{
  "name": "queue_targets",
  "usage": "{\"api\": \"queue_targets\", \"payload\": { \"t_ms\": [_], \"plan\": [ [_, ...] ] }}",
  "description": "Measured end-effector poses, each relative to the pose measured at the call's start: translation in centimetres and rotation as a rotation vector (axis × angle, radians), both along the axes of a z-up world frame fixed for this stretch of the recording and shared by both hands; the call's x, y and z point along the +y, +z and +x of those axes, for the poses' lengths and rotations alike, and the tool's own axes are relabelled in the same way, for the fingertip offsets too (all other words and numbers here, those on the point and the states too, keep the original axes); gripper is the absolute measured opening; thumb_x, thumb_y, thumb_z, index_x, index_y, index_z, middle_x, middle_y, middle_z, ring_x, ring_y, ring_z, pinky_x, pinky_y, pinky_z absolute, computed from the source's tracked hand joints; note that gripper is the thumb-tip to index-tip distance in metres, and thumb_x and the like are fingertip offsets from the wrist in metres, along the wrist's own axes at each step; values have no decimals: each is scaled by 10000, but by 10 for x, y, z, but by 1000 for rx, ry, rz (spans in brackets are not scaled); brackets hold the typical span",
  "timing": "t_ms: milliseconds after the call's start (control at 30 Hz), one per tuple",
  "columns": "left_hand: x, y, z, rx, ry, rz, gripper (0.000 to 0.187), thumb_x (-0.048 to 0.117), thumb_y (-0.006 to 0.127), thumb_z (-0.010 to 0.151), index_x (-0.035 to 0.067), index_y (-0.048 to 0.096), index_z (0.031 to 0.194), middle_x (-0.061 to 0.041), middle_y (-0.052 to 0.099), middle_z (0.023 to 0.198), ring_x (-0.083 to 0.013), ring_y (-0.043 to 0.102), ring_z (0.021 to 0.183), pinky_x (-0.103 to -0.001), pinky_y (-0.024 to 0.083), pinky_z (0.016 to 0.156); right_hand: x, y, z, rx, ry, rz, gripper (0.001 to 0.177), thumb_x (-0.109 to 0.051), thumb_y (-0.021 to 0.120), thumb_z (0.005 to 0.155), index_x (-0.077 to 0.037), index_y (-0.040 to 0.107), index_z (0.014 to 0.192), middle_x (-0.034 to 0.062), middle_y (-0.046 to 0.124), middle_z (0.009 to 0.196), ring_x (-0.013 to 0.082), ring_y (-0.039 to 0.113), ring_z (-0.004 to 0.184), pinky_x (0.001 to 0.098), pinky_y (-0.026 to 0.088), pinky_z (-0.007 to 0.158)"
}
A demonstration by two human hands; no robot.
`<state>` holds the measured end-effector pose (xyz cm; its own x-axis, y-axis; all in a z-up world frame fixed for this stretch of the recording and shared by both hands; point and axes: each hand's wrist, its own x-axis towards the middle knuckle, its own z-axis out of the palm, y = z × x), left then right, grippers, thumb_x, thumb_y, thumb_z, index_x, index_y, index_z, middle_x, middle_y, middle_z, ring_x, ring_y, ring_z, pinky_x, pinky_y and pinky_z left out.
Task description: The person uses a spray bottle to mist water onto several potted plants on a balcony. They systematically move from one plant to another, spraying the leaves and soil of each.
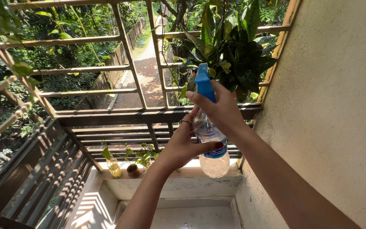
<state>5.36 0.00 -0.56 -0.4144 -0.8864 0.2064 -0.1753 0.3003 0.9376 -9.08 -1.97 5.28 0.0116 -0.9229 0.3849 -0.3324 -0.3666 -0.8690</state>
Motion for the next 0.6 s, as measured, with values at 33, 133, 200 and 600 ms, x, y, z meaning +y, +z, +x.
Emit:
{"api": "queue_targets", "payload": {
  "t_ms": [33, 133, 200, 600],
  "plan": [
    [-1, 0, 3, -26, 9, 2, 1247, 298, 871, 692, 55, 79, 1624, -165, 687, 1255, -237, 710, 1157, -391, 564, 926, 0, 0, 3, -24, 20, 6, 456, -546, 738, 787, -122, 664, 936, -22, 600, 748, 91, 596, 685, 297, 484, 623],
    [1, -1, 10, -25, 15, -5, 1227, 255, 871, 717, 42, 63, 1616, -173, 690, 1243, -239, 707, 1156, -386, 558, 936, 2, 2, 11, -61, 51, 7, 443, -529, 760, 786, -132, 675, 964, -16, 617, 782, 90, 618, 697, 283, 505, 614],
    [2, -2, 11, 29, 9, 18, 1218, 202, 844, 726, 29, 18, 1606, -183, 697, 1244, -245, 708, 1159, -370, 571, 975, 4, 3, 17, -37, 38, -13, 442, -516, 779, 761, -140, 688, 974, -3, 658, 788, 90, 655, 689, 274, 529, 598],
    [14, 6, 35, 11, 90, 92, 1216, 172, 781, 698, 54, -21, 1605, -180, 669, 1263, -250, 705, 1157, -379, 541, 960, 7, 1, 48, -14, 24, 25, 456, -523, 761, 791, -91, 705, 924, 46, 638, 697, 109, 607, 584, 294, 476, 535]
  ]
}}
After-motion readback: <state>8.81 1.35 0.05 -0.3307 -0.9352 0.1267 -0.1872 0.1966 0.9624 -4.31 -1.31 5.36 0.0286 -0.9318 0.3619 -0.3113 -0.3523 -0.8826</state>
